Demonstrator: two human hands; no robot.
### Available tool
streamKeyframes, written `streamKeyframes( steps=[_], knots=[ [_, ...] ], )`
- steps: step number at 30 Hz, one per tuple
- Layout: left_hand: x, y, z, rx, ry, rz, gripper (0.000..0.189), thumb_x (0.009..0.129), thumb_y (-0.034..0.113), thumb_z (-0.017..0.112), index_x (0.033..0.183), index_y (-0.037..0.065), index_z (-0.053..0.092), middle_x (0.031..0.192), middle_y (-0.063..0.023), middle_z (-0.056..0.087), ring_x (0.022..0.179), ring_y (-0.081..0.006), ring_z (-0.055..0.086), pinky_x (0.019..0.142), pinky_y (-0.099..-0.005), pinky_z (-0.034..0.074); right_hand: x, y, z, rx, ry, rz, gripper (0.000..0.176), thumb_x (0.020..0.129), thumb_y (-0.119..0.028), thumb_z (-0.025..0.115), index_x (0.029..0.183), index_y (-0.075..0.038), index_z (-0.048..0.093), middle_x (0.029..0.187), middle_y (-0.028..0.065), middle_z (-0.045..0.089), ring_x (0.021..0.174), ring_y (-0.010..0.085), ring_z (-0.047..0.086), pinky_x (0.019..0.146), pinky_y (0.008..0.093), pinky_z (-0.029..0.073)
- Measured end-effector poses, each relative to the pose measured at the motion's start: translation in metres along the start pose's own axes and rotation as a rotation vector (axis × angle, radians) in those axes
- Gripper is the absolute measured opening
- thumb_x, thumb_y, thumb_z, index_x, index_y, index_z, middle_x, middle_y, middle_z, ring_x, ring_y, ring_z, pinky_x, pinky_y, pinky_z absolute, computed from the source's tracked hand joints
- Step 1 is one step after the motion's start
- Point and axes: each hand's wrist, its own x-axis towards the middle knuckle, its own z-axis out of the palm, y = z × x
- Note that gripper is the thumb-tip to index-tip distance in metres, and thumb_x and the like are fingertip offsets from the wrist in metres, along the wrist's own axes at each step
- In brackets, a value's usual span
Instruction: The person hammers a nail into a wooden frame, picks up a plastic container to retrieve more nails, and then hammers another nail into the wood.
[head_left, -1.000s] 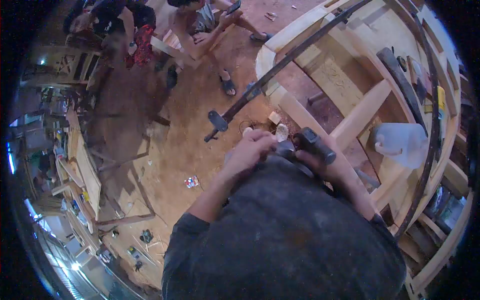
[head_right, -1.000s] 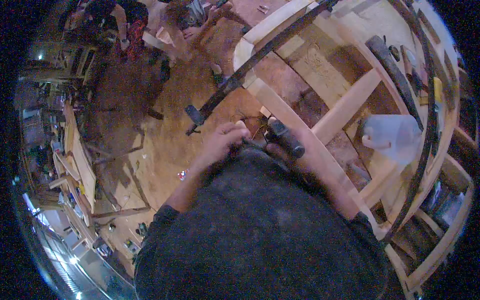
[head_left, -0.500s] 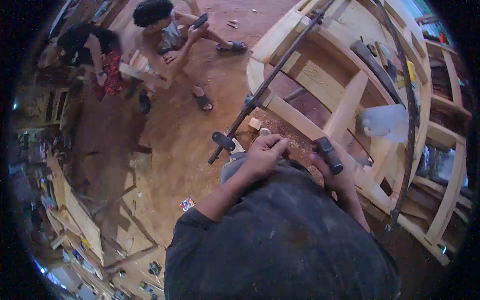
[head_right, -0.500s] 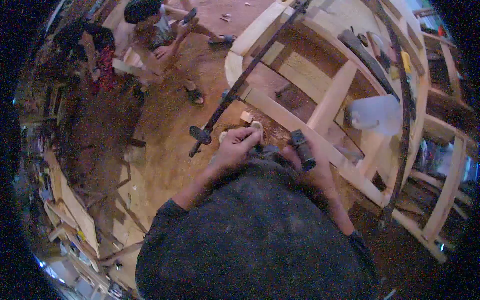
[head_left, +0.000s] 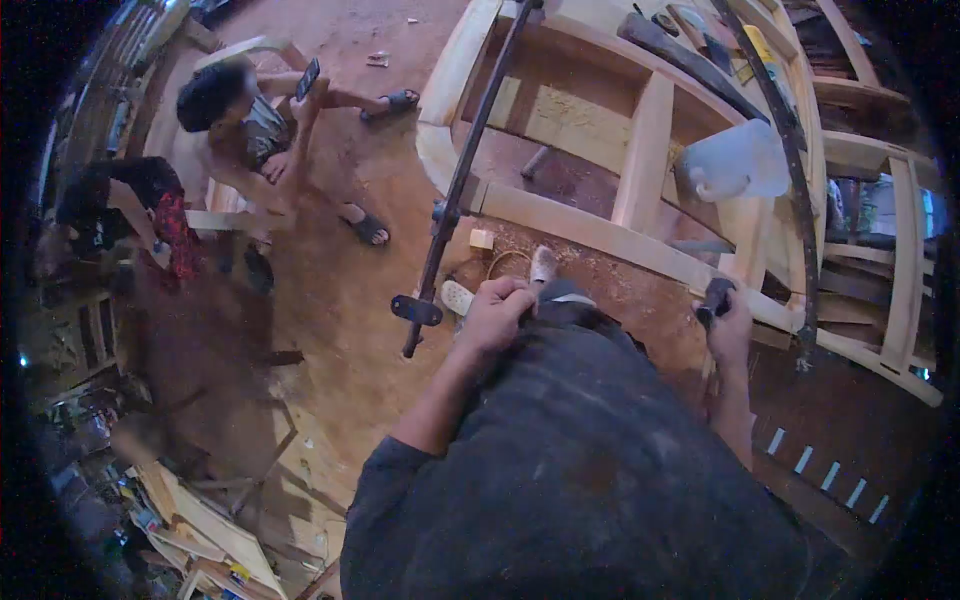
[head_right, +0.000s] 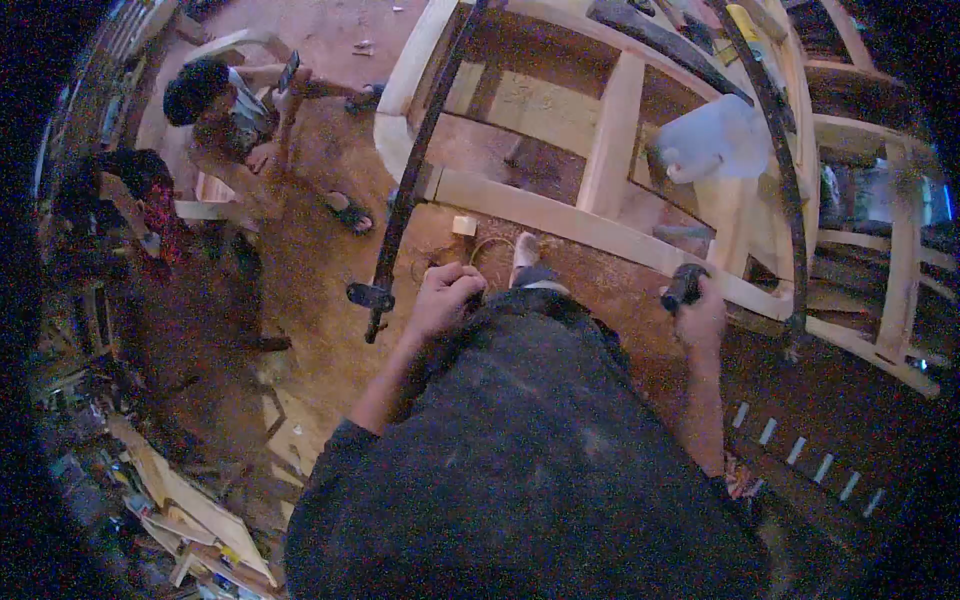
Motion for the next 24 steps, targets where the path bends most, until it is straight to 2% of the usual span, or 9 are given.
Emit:
streamKeyframes(
  steps=[7, 10, 13, 14, 15, 17, 21, 23, 24],
  knots=[
    [0.023, 0.019, 0.028, -0.048, 0.108, 0.014, 0.016, 0.081, 0.010, 0.055, 0.070, 0.000, 0.062, 0.066, -0.0026, 0.059, 0.057, -0.0102, 0.051, 0.054, -0.0268, 0.040, 0.028, 0.078, -0.002, 0.392, 0.234, 0.170, 0.026, 0.084, -0.010, 0.069, 0.105, 0.002, 0.061, 0.096, 0.0089, 0.063, 0.083, 0.0177, 0.059, 0.075, 0.0342, 0.050],
    [0.041, 0.044, 0.055, 0.081, 0.073, 0.051, 0.016, 0.082, 0.010, 0.054, 0.069, 0.002, 0.060, 0.066, -0.0041, 0.060, 0.056, -0.0102, 0.052, 0.051, -0.0266, 0.040, 0.039, 0.124, 0.001, 0.936, 0.315, 0.268, 0.021, 0.092, -0.016, 0.047, 0.099, -0.002, 0.061, 0.090, 0.0043, 0.059, 0.073, 0.0196, 0.057, 0.065, 0.0328, 0.051],
    [0.062, 0.062, 0.086, 0.101, 0.074, 0.022, 0.020, 0.082, 0.011, 0.050, 0.067, 0.002, 0.060, 0.060, -0.0019, 0.054, 0.052, -0.0087, 0.048, 0.047, -0.0228, 0.036, 0.042, 0.156, 0.016, 0.781, 0.495, 0.222, 0.023, 0.093, -0.020, 0.051, 0.102, 0.001, 0.058, 0.092, 0.0094, 0.054, 0.076, 0.0202, 0.057, 0.066, 0.0310, 0.051],
    [0.071, 0.067, 0.095, 0.041, 0.030, 0.022, 0.016, 0.082, 0.010, 0.051, 0.068, 0.004, 0.057, 0.062, -0.0041, 0.055, 0.051, -0.0094, 0.046, 0.044, -0.0231, 0.035, 0.034, 0.141, 0.019, 1.124, 0.461, 0.150, 0.026, 0.095, -0.024, 0.047, 0.107, -0.003, 0.056, 0.096, 0.0088, 0.054, 0.078, 0.0187, 0.058, 0.068, 0.0295, 0.053],
    [0.081, 0.073, 0.105, -0.020, -0.009, 0.017, 0.013, 0.081, 0.008, 0.051, 0.069, 0.005, 0.054, 0.065, -0.0063, 0.057, 0.050, -0.0100, 0.045, 0.042, -0.0235, 0.033, 0.032, 0.157, 0.028, 1.146, 0.480, 0.154, 0.026, 0.095, -0.024, 0.047, 0.107, -0.003, 0.056, 0.096, 0.0088, 0.054, 0.078, 0.0187, 0.058, 0.068, 0.0295, 0.053],
    [0.093, 0.093, 0.133, 0.085, -0.024, 0.028, 0.011, 0.080, 0.007, 0.051, 0.070, 0.005, 0.052, 0.064, -0.0061, 0.055, 0.048, -0.0091, 0.041, 0.040, -0.0223, 0.031, 0.029, 0.187, 0.058, 0.291, 0.517, 0.061, 0.035, 0.093, -0.033, 0.049, 0.115, -0.006, 0.053, 0.100, 0.0096, 0.055, 0.082, 0.0194, 0.060, 0.073, 0.0311, 0.054],
    [0.106, 0.120, 0.171, 0.226, -0.088, -0.017, 0.015, 0.080, 0.007, 0.051, 0.066, 0.004, 0.054, 0.063, -0.0033, 0.054, 0.049, -0.0076, 0.041, 0.044, -0.0230, 0.031, 0.023, 0.160, 0.044, 0.553, 0.306, 0.076, 0.043, 0.092, -0.042, 0.048, 0.121, -0.011, 0.049, 0.108, 0.0088, 0.056, 0.095, 0.0207, 0.059, 0.084, 0.0372, 0.053],
    [0.110, 0.118, 0.180, 0.264, -0.108, -0.044, 0.017, 0.080, 0.007, 0.051, 0.066, 0.002, 0.057, 0.063, -0.0014, 0.055, 0.051, -0.0064, 0.043, 0.045, -0.0227, 0.031, 0.025, 0.128, 0.028, 1.937, 0.351, 0.662, 0.047, 0.091, -0.047, 0.047, 0.124, -0.013, 0.048, 0.115, 0.0057, 0.056, 0.107, 0.0199, 0.054, 0.093, 0.0406, 0.049],
    [0.112, 0.108, 0.182, 0.222, -0.119, -0.051, 0.017, 0.080, 0.007, 0.051, 0.066, 0.001, 0.057, 0.063, -0.0015, 0.055, 0.052, -0.0070, 0.043, 0.047, -0.0237, 0.033, 0.024, 0.134, 0.033, 1.938, 0.321, 0.677, 0.047, 0.091, -0.047, 0.047, 0.124, -0.013, 0.048, 0.115, 0.0057, 0.056, 0.107, 0.0199, 0.054, 0.093, 0.0406, 0.049]
  ],
)
